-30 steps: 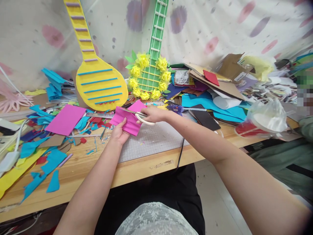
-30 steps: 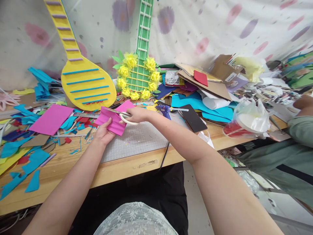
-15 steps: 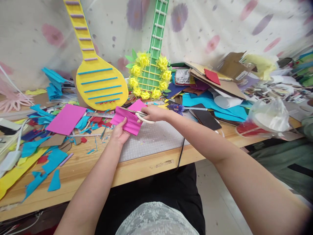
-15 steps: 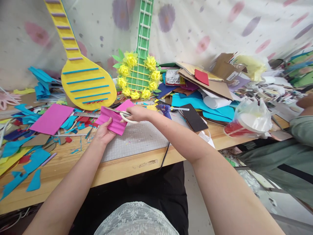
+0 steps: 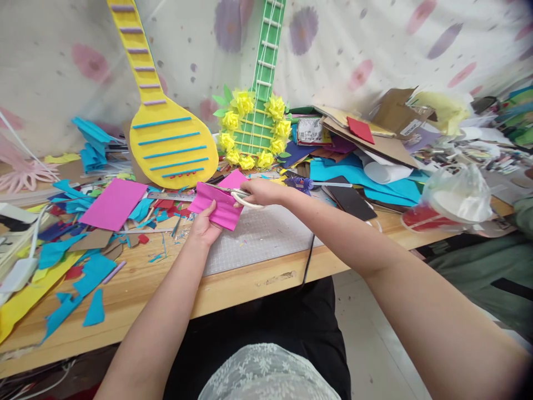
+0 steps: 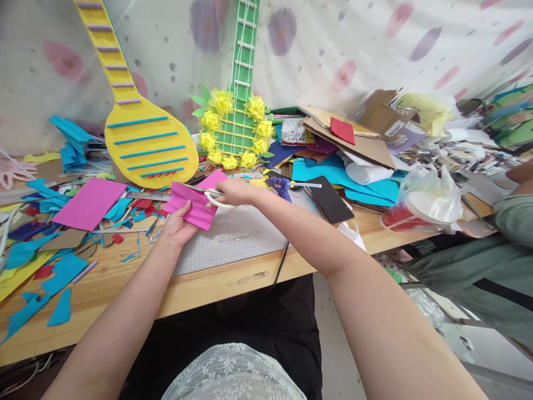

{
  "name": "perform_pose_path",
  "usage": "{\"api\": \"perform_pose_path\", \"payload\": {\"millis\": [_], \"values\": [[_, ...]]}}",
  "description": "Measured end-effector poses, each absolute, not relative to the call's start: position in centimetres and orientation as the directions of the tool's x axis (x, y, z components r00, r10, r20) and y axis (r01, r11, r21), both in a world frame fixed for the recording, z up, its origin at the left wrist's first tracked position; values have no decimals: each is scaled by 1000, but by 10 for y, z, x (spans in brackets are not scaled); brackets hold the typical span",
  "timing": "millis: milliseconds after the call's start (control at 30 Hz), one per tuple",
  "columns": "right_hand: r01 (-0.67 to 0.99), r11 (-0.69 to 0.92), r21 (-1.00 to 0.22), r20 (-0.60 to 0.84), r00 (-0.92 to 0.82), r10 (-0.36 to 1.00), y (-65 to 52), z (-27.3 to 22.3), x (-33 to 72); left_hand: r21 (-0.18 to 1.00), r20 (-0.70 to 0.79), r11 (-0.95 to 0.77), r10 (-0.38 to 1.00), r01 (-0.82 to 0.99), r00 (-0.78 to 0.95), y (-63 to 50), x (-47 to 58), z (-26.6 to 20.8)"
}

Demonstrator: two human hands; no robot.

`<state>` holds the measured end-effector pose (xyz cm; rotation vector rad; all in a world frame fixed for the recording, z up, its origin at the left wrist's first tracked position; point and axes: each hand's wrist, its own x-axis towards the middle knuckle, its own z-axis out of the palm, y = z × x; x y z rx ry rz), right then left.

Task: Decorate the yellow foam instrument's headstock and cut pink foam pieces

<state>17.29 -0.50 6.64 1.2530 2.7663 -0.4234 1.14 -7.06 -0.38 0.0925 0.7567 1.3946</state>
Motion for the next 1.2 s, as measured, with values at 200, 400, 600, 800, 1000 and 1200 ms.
{"api": "perform_pose_path", "payload": {"millis": [200, 400, 600, 800, 1000, 1200], "values": [[739, 624, -255, -202, -672, 713, -4, 69, 177, 492, -412, 216, 911, -844, -8, -70, 11, -6], [726, 633, -268, -211, -686, 697, -1, 70, 176, 510, -400, 218, 916, -832, -5, -71, 13, -4], [730, 639, -240, -219, -682, 697, 0, 72, 167, 486, -413, 216, 911, -847, -4, -72, 15, -1], [718, 650, -248, -189, -694, 695, 3, 70, 165, 488, -412, 219, 911, -845, -2, -72, 15, -2], [698, 663, -268, -146, -710, 689, 5, 69, 166, 490, -412, 219, 911, -844, -2, -72, 15, -2], [742, 604, -290, -114, -653, 748, 6, 68, 173, 497, -451, 204, 891, -844, -50, -72, 15, 0]]}}
